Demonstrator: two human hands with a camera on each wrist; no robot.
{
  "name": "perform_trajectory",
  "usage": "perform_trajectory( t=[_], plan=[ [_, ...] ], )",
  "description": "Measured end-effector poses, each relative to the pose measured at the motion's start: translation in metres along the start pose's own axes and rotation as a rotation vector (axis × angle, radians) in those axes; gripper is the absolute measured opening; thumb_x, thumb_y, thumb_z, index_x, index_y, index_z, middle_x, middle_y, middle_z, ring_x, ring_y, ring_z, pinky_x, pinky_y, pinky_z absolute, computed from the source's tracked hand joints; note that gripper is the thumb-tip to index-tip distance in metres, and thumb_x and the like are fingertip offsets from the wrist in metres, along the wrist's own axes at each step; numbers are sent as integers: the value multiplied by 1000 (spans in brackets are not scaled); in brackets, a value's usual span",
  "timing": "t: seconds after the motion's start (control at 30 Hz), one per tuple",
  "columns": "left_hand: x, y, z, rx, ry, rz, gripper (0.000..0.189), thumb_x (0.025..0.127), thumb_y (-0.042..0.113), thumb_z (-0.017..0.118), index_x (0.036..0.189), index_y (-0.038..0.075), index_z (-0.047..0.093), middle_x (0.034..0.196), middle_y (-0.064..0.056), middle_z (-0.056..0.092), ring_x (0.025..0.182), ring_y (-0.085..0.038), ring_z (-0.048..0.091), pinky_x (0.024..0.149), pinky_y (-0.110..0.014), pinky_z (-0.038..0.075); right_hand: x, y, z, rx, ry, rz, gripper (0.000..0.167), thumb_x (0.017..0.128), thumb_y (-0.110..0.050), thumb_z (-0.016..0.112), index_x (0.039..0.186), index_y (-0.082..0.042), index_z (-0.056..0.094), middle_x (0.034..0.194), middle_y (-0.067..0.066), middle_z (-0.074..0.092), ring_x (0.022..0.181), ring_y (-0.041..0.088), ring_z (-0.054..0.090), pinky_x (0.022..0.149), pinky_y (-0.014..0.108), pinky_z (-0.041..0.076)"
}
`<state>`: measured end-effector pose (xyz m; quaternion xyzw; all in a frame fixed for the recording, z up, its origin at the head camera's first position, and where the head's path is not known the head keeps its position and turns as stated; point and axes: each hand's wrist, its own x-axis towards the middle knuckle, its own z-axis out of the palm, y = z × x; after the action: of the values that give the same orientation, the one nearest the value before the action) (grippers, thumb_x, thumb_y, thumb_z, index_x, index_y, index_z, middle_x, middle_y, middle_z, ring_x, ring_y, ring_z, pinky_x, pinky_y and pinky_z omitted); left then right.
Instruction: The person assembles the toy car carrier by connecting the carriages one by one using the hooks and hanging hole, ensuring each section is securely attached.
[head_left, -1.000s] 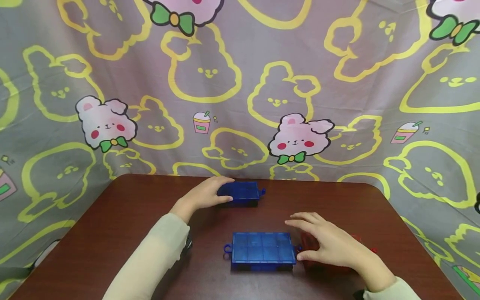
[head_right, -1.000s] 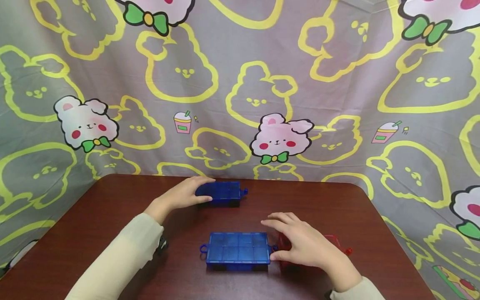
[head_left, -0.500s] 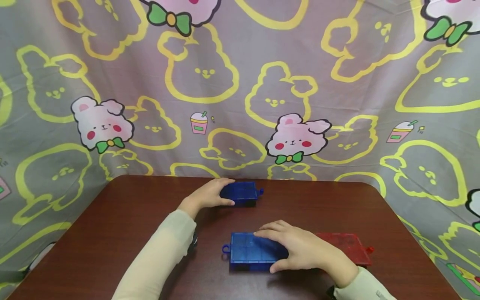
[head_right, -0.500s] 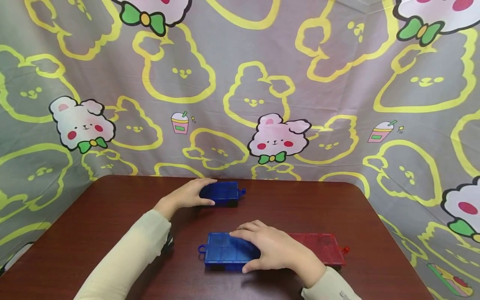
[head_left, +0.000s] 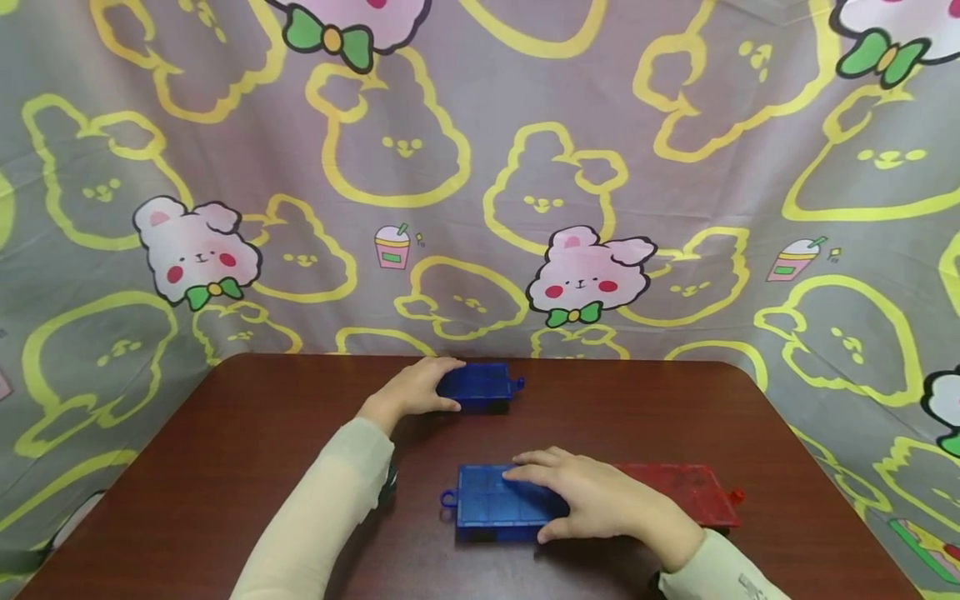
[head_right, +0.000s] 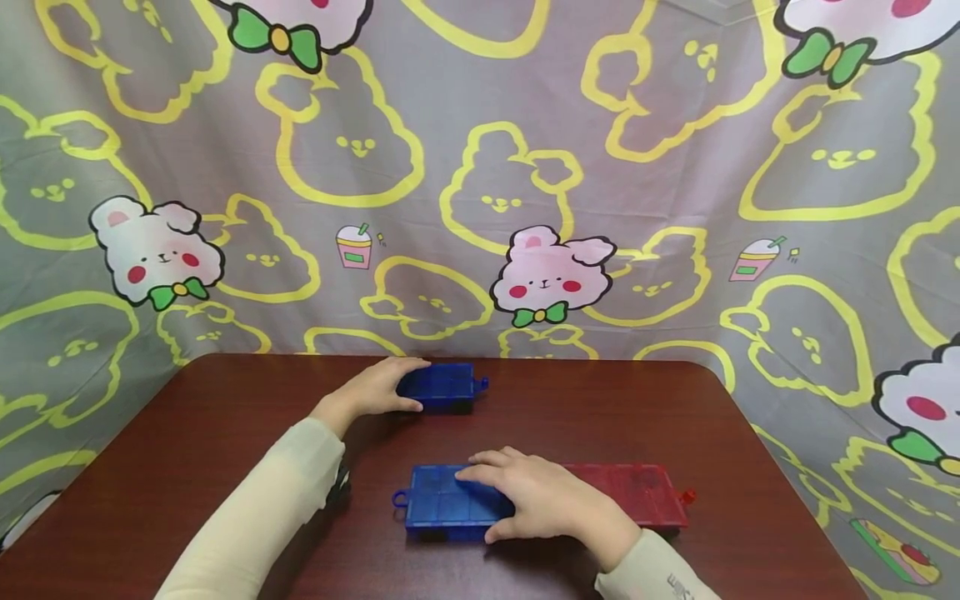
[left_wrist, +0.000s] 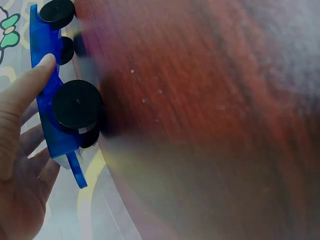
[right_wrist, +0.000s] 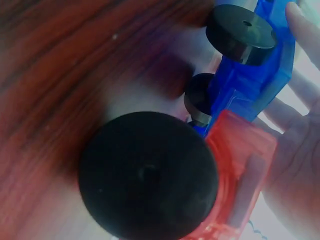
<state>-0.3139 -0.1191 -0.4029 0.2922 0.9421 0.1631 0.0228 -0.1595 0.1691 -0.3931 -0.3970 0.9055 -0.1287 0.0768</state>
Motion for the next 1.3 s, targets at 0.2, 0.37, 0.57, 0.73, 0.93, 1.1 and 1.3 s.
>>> perform_trajectory(
  t=[0.2, 0.37, 0.57, 0.73, 0.93, 1.1, 1.3],
  plan=[
    [0, 2, -2, 9, -7, -12, 74, 85, 35, 79, 148, 12, 48, 151, -11, 49, 140, -32, 44, 113, -52, 39, 0, 2, 0, -6, -4, 2, 65, 84, -44, 77, 143, -36, 51, 147, -1, 50, 131, 21, 51, 98, 49, 52],
    [-3, 3, -3, 10, -12, 17, 74, 84, 34, 80, 146, 9, 50, 148, -14, 52, 137, -33, 47, 113, -50, 39, 0, 3, 0, 0, -13, -3, 62, 85, -44, 76, 142, -36, 52, 146, 1, 50, 130, 21, 50, 98, 48, 52],
    [-11, 1, -8, 14, -7, 54, 72, 83, 31, 81, 144, 5, 51, 145, -17, 53, 135, -34, 49, 113, -50, 39, -2, 3, -2, 11, -18, -2, 61, 86, -42, 76, 142, -36, 52, 146, 2, 50, 130, 21, 50, 99, 45, 52],
    [-20, -2, -13, 29, 4, 57, 71, 84, 32, 80, 144, 6, 52, 145, -17, 53, 135, -34, 49, 112, -50, 40, -4, 4, -2, 28, -18, 6, 60, 86, -42, 76, 142, -36, 52, 146, 1, 49, 129, 21, 50, 100, 45, 52],
    [-41, -4, -20, 35, 35, 26, 69, 84, 34, 80, 143, 9, 53, 146, -18, 51, 135, -36, 47, 112, -53, 40, -6, 6, 0, 47, 4, 4, 60, 87, -41, 75, 142, -36, 52, 146, 0, 48, 128, 20, 50, 99, 45, 52],
    [-63, -6, -27, 20, 41, -1, 68, 84, 34, 80, 142, 9, 55, 147, -18, 50, 135, -37, 47, 111, -54, 40, -9, 6, 0, 54, 15, 1, 59, 87, -39, 75, 142, -35, 52, 146, 0, 48, 129, 20, 50, 99, 45, 52],
    [-89, -9, -32, 36, 49, -25, 68, 83, 33, 80, 141, 9, 55, 147, -19, 50, 135, -39, 47, 109, -57, 42, -11, 6, 0, 66, 21, 7, 59, 87, -39, 75, 141, -37, 52, 145, -2, 48, 127, 19, 50, 99, 45, 53]
  ],
)
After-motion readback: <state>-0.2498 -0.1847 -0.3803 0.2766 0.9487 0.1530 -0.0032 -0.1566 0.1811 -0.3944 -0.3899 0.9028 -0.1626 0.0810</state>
